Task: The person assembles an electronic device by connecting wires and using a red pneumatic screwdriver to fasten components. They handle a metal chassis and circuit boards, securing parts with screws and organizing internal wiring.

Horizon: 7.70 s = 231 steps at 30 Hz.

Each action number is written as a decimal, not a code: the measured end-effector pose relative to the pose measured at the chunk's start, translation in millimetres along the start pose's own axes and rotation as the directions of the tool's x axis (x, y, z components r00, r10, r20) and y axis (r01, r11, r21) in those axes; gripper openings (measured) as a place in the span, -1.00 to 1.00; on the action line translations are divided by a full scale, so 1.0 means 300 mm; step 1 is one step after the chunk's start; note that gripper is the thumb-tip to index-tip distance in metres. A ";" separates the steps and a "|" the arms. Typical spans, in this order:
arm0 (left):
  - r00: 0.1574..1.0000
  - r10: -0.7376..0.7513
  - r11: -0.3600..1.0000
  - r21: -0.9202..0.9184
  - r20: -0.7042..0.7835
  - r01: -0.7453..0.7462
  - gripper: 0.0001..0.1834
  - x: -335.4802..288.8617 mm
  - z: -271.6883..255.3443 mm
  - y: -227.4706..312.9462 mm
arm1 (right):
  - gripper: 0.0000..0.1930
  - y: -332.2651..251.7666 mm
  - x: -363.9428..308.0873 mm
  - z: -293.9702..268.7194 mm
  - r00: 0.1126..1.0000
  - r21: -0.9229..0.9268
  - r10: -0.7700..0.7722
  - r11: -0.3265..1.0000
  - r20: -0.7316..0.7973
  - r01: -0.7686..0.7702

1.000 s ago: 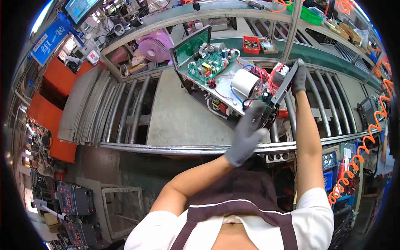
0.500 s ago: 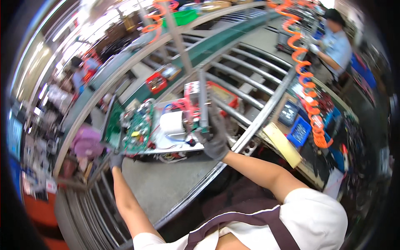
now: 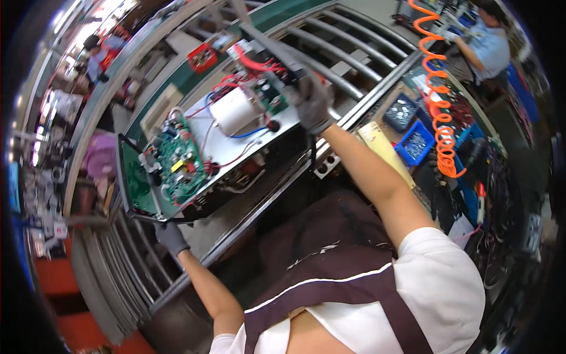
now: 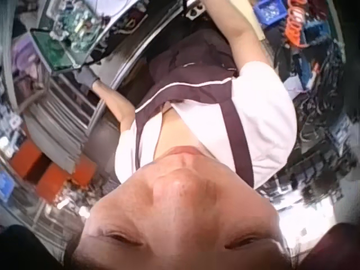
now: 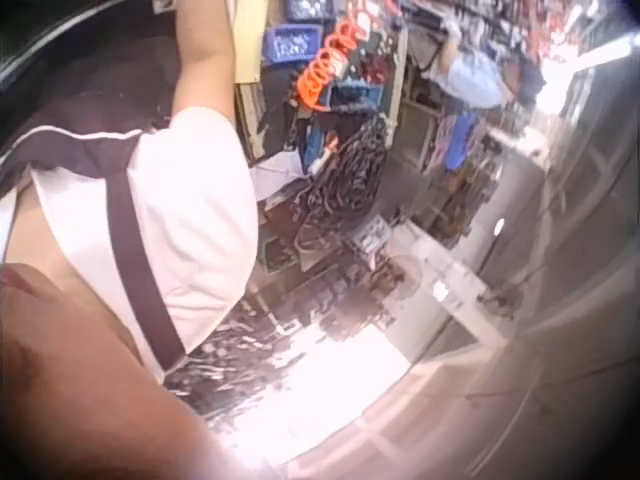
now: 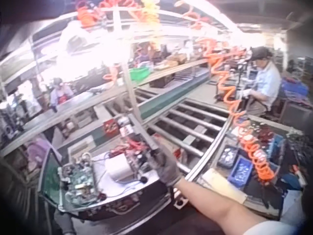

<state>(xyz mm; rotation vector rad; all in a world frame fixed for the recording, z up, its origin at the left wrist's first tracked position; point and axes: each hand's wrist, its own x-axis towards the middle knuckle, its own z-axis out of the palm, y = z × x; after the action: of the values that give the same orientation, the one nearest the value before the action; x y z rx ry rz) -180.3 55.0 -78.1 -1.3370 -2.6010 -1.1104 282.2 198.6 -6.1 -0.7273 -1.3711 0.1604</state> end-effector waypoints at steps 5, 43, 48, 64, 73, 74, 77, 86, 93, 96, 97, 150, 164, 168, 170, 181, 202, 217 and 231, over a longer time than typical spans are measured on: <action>0.986 -0.012 1.000 0.009 -0.169 0.014 -0.63 -0.294 -0.108 0.179 | -0.49 0.031 0.023 -0.036 0.996 -0.050 -0.004 0.999 0.089 0.009; 0.727 -0.019 0.931 -0.254 0.686 0.264 -0.63 -0.808 0.278 0.277 | -0.44 0.451 -0.129 -1.259 0.469 -0.881 0.746 -0.415 -0.473 -0.228; 0.345 0.018 0.986 -0.074 0.938 0.151 0.03 -0.882 0.668 0.463 | -0.42 0.609 -0.169 -1.412 0.559 -0.943 0.766 -0.315 -0.318 -0.104; -0.041 0.679 0.591 -0.578 0.733 -0.563 -0.48 -0.916 0.344 0.607 | -0.59 0.713 -0.175 -1.459 0.930 -0.737 0.361 0.646 0.065 -0.199; 0.671 0.524 0.807 0.054 -0.525 -0.588 -0.55 -0.348 -0.342 0.455 | -0.62 0.025 0.077 -0.419 0.694 0.618 0.717 0.517 0.065 -0.593; 0.698 0.528 0.772 -0.068 -0.484 -0.632 -0.49 -0.287 -0.357 0.459 | -0.62 0.013 0.090 -0.354 0.748 0.655 0.661 0.539 0.061 -0.529; 0.594 0.742 0.611 -0.049 -0.311 -0.790 -0.57 -0.151 -0.369 0.507 | -0.62 -0.012 0.133 -0.164 0.809 0.727 0.586 0.576 -0.050 -0.373; 0.715 0.619 0.686 -0.220 -0.323 -0.694 -0.69 -0.068 -0.289 0.490 | -0.66 -0.124 0.235 0.090 0.725 0.723 0.622 0.642 -0.297 -0.256; 0.771 0.588 0.666 -0.396 -0.243 -0.632 -0.70 0.321 -0.231 0.545 | -0.64 0.021 0.466 0.268 0.781 0.798 0.611 0.531 -0.128 -0.285; 0.822 0.549 0.721 -0.413 -0.150 -0.556 -0.72 0.413 -0.214 0.562 | -0.64 0.051 0.478 0.269 0.791 0.770 0.610 0.522 -0.038 -0.366; 0.803 0.565 0.717 -0.370 -0.186 -0.590 -0.73 0.430 -0.205 0.560 | -0.62 0.009 0.454 0.275 0.802 0.753 0.597 0.531 -0.008 -0.388; 0.820 0.515 0.728 -0.377 -0.250 -0.573 -0.77 0.482 -0.158 0.555 | -0.49 -0.417 -0.029 0.598 0.615 0.309 -0.620 0.781 0.488 0.542; 0.838 0.502 0.718 -0.438 -0.213 -0.541 -0.79 0.496 -0.145 0.558 | -0.38 -0.398 -0.033 0.524 0.636 0.273 -0.623 0.778 0.455 0.566; 0.832 0.510 0.717 -0.427 -0.218 -0.551 -0.79 0.496 -0.145 0.560 | -0.38 -0.396 -0.042 0.513 0.639 0.258 -0.601 0.793 0.479 0.552; 0.832 0.509 0.711 -0.437 -0.221 -0.551 -0.78 0.504 -0.140 0.556 | -0.39 -0.397 -0.037 0.508 0.645 0.250 -0.604 0.791 0.469 0.559; 0.835 0.513 0.713 -0.444 -0.198 -0.543 -0.77 0.506 -0.134 0.556 | -0.40 -0.384 -0.056 0.513 0.635 0.260 -0.639 0.763 0.433 0.591; 0.859 0.462 0.724 -0.464 -0.223 -0.510 -0.83 0.497 -0.171 0.588 | -0.67 -0.347 -0.385 0.467 0.867 0.296 0.119 0.910 0.484 -0.290; 0.874 0.460 0.653 -0.608 -0.154 -0.451 -0.83 0.550 -0.125 0.574 | -0.56 -0.278 -0.496 0.611 0.861 0.294 -0.180 0.955 0.475 0.037; 0.767 0.559 0.677 -0.361 -0.315 -0.641 -0.82 0.581 -0.118 0.561 | -0.65 -0.307 -0.566 0.481 0.815 0.362 -0.020 0.902 0.579 -0.236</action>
<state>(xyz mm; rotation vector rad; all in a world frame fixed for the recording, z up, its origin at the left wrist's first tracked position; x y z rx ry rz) -180.8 221.3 101.4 -1.8723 -1.5818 -1.6305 82.5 95.3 -93.2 -0.3967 -1.7858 0.8042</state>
